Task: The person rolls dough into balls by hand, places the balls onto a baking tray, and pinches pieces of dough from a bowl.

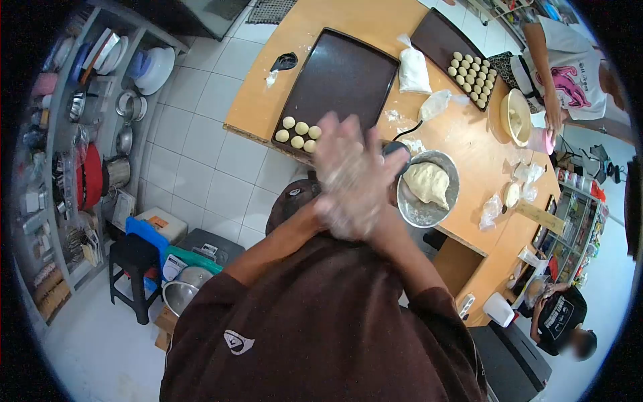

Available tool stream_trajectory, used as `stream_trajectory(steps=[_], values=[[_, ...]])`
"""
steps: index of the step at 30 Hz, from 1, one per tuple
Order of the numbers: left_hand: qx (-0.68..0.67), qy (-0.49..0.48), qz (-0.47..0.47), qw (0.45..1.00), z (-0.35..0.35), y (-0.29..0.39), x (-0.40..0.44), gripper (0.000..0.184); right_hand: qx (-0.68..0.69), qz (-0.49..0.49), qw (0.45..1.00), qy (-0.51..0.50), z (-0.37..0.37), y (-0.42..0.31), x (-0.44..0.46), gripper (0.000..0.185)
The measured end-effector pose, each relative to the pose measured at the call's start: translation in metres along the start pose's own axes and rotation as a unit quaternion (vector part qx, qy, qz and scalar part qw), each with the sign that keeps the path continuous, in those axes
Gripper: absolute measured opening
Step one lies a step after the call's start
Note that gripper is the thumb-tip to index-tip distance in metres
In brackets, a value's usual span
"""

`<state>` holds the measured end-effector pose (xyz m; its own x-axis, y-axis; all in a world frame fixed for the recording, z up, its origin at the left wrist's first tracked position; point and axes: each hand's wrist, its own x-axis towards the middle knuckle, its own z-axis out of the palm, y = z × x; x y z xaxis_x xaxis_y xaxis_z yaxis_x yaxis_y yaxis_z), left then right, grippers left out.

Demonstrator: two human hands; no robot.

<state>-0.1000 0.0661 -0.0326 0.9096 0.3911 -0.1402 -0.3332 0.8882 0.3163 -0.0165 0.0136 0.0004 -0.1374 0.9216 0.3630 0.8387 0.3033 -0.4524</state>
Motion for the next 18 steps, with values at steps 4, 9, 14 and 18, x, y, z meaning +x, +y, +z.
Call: stream_trajectory(steps=[4,9,14,18], values=[[-0.028,0.148,-0.067,0.986,0.015,0.017,0.003,0.05,-0.037,0.085,0.994,0.057,-0.012,0.038,-0.001,0.073],[-0.018,0.113,-0.039,0.993,0.007,0.015,0.008,0.051,-0.001,-0.008,1.0,-0.005,0.015,0.0,-0.014,0.08],[0.066,0.154,-0.118,0.979,0.01,0.011,0.014,0.063,-0.093,0.104,0.988,0.072,-0.006,0.055,0.011,0.081],[0.018,0.114,-0.011,0.993,-0.001,0.028,0.033,0.055,0.015,0.104,0.994,-0.039,-0.002,0.022,0.0,0.086]])
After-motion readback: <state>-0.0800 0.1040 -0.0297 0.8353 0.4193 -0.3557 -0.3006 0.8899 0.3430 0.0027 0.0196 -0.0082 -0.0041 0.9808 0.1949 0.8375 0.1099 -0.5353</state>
